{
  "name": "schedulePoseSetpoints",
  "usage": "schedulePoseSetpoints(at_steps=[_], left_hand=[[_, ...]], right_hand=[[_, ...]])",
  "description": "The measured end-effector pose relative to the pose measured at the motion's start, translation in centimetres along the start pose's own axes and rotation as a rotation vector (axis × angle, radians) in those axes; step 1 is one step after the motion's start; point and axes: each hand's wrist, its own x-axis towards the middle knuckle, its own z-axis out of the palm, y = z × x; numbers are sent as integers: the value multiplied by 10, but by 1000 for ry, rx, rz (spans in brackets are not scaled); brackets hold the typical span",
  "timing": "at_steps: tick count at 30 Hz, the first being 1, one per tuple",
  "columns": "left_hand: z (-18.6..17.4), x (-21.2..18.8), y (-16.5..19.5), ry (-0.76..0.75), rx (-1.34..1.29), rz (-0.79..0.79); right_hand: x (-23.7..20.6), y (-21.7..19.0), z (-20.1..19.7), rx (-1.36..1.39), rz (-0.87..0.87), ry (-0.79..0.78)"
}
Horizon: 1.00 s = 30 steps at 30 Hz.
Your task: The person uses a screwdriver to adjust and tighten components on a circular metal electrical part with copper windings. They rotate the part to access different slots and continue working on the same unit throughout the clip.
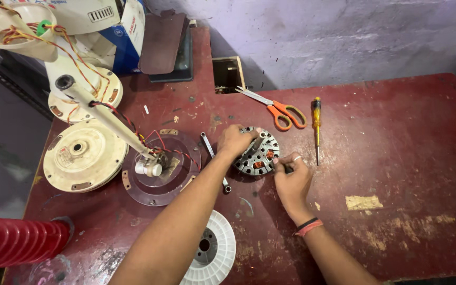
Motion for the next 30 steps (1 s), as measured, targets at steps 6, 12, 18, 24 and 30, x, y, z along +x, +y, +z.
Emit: schedulePoseSetpoints(at_steps=[6, 12, 18, 24, 30], left_hand=[[-1, 1, 4, -26, 2, -24], [-2, -1, 2, -12, 22, -14], [-4, -2, 4, -19, 17, -32], [-3, -4, 3, -12, 7, -27], [-5, -4, 5, -23, 6, -25]], right_hand=[[3, 2, 1, 19, -164, 7], [1, 3, 4, -112, -230, -13], [2, -4, 1, -24, -189, -36], [0, -1, 3, -30, -48, 18], [2, -2, 3, -9, -1, 59]])
